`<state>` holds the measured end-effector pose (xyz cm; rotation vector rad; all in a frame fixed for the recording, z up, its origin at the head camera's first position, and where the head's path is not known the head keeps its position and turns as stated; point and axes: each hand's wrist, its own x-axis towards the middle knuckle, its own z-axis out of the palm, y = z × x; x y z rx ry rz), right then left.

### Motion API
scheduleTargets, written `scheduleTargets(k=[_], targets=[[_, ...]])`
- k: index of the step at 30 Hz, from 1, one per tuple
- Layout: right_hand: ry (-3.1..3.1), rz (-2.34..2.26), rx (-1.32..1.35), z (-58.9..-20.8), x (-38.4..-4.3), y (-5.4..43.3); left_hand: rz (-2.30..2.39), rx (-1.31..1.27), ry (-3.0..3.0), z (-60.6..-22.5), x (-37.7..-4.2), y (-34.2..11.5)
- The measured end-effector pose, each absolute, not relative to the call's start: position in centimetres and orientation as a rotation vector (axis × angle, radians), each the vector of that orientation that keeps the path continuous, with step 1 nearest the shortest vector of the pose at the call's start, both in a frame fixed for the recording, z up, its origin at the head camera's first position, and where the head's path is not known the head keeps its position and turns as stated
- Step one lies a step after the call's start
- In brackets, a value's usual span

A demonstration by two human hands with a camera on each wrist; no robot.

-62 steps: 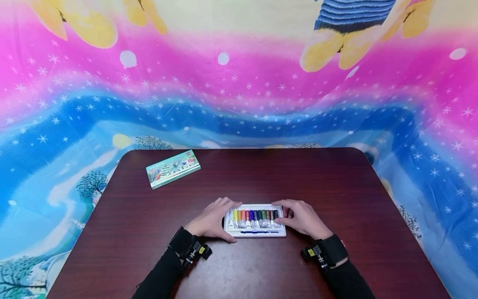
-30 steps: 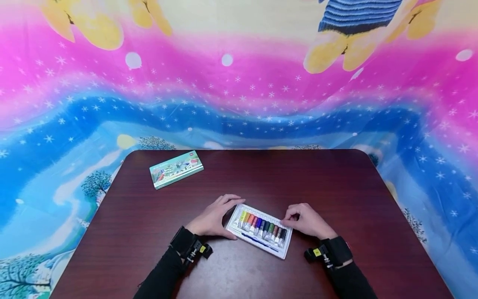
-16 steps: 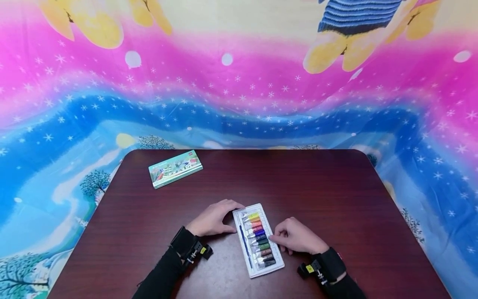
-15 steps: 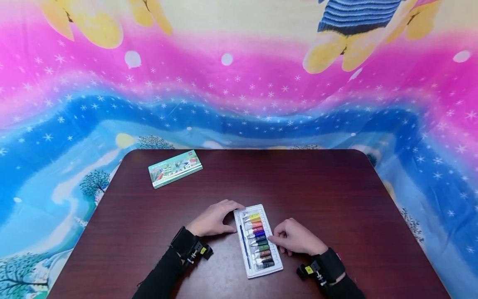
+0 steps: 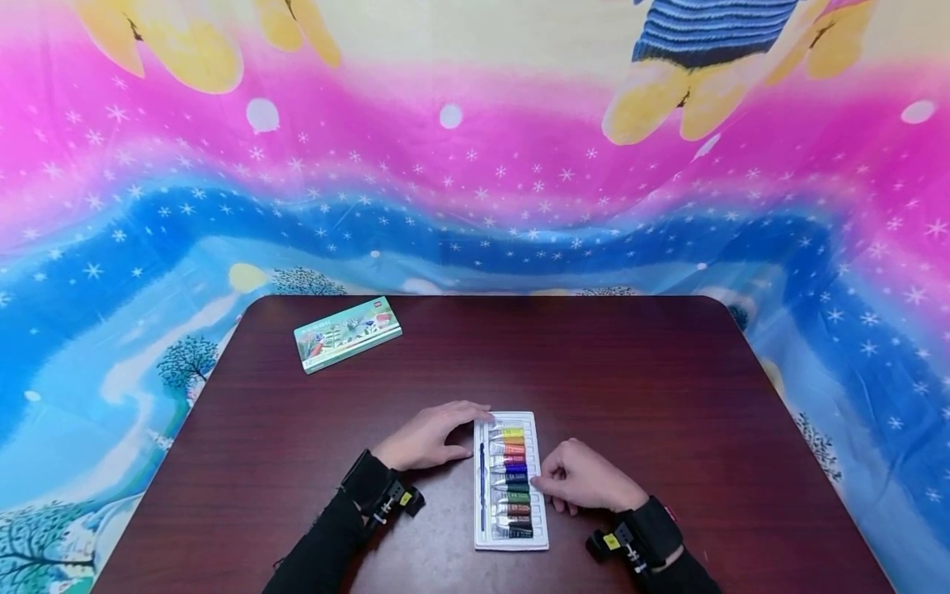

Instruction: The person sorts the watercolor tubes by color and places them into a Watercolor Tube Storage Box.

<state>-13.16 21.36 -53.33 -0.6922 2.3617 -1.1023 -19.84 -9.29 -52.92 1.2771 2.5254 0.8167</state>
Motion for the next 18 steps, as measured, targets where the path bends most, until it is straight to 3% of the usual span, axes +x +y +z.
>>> scheduleTargets(k=[18], targets=[[2.177, -1.134, -0.714, -53.18, -12.66, 21.27, 0.819, 1.368, 2.48, -52.76, -19.58, -9.27]])
